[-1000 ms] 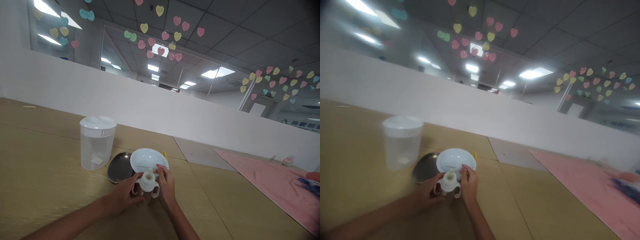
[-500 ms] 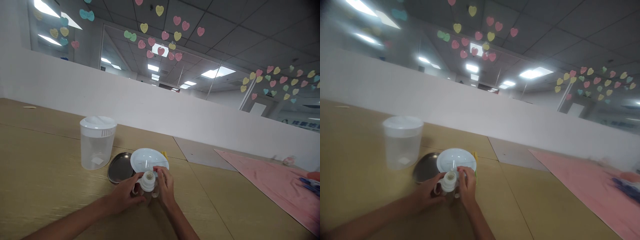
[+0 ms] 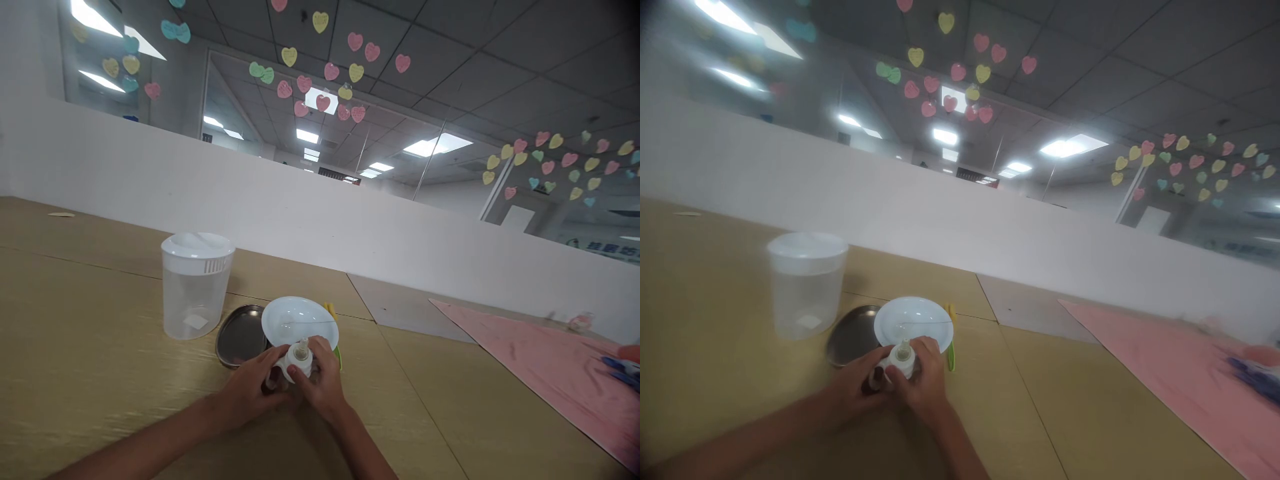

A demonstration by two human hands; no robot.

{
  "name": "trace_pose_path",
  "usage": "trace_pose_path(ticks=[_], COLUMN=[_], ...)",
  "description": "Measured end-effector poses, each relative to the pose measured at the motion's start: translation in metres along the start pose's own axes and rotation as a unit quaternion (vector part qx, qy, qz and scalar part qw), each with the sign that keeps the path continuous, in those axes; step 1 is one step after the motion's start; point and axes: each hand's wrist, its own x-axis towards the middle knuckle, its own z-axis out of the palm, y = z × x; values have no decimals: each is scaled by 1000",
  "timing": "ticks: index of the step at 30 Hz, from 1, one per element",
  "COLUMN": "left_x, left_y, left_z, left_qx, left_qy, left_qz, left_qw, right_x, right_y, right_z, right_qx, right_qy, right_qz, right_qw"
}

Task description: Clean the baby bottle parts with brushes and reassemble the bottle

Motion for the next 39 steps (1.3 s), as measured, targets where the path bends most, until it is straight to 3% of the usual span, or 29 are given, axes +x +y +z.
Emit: trace_pose_path(ticks=[11, 19, 24, 30, 32, 36, 39], left_x=[0, 2, 2, 2, 1, 2, 2], left_y=[3, 2, -4, -13, -11, -6, -7], left_z=[-2, -2, 1, 5, 5, 4, 4], left_qx=[-32, -25, -32, -20, -26, -32, -23], left_qy=[-7, -11, -10, 6, -1, -2, 5], left_qz=[17, 16, 13, 32, 28, 21, 21], left_qw=[999, 999, 999, 999, 999, 999, 1000], right_x=[-1, -3, -3, -4, -5, -4, -3], right_y=[-4, 0, 10, 22, 19, 10, 13], right_z=[-4, -6, -8, -6, -6, -9, -13], right_qx=[49, 84, 79, 52, 43, -17, -44], right_qy=[-14, -21, 46, 158, 138, 65, 89], right_qz=[27, 6, -1, 74, 39, -99, -100], right_qw=[998, 996, 996, 983, 989, 993, 990])
